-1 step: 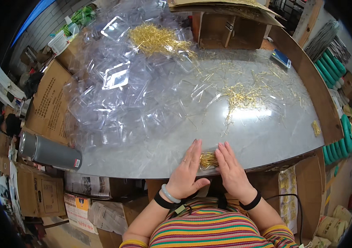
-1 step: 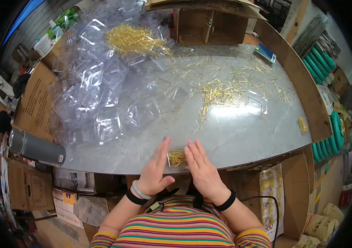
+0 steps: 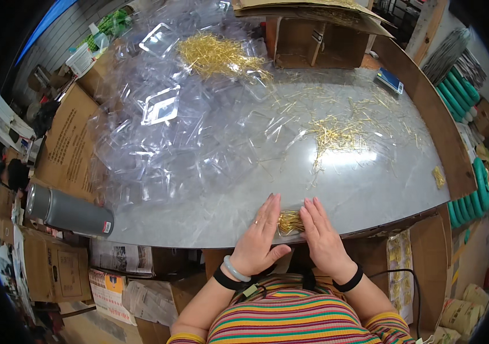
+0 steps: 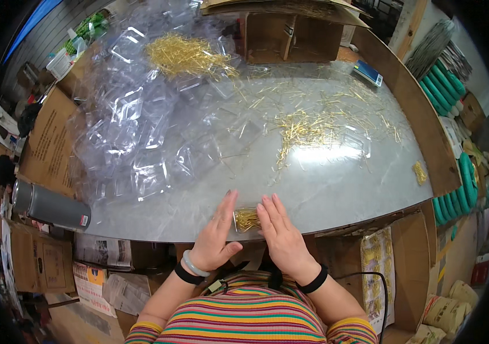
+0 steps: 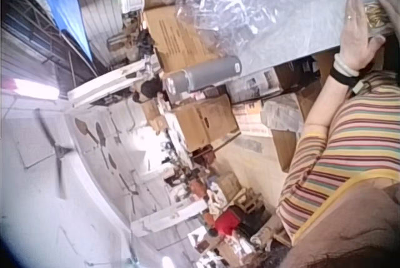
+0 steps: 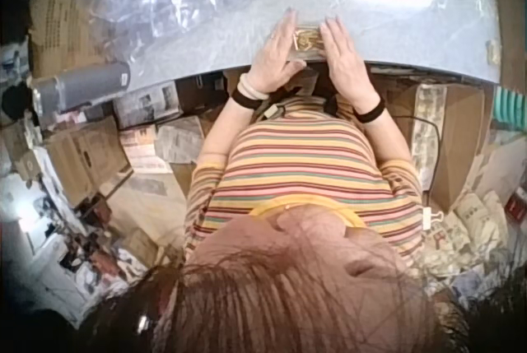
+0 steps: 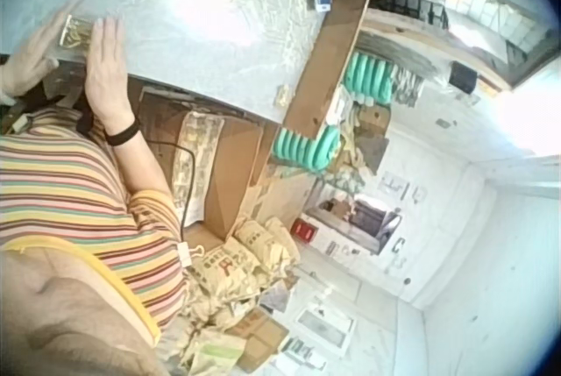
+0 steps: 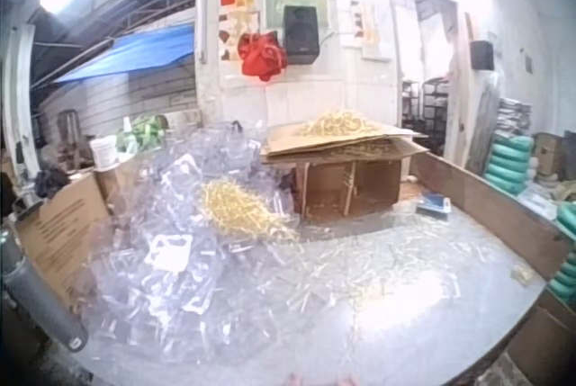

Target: Organizing and bundling thin gold-colored metal ties on a workstation.

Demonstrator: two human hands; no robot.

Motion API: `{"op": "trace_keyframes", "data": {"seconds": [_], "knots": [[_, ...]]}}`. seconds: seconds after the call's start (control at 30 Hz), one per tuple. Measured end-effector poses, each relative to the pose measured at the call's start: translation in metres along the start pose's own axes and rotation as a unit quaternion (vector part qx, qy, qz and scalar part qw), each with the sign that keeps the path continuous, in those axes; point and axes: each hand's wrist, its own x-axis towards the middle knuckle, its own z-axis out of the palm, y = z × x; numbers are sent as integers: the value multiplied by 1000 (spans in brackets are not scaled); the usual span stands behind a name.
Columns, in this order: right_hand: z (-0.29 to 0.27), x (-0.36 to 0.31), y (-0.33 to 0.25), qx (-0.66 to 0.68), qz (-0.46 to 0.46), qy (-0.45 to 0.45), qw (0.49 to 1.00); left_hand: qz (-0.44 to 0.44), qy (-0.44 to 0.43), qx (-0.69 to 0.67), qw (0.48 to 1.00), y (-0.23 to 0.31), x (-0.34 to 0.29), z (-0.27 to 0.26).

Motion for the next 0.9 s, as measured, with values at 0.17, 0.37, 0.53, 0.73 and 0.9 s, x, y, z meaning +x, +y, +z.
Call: {"op": "trace_keyframes", "data": {"seconds": [0.17,0.37,0.53,0.73,0.9], "knots": [[-9,1,-8,-57,3,-7,998,20,-70,178,981,-1,2,7],[-2,8,-3,-44,-39,-6,998,2,-49,119,992,2,2,4],[-10,5,-7,-17,-12,42,999,-26,18,28,999,-3,-4,-1],[-10,-2,-8,-129,7,-11,992,-9,-14,66,998,0,-3,0],[-5,0,-6,-55,24,-4,998,-15,-15,53,998,-1,1,-2]]}}
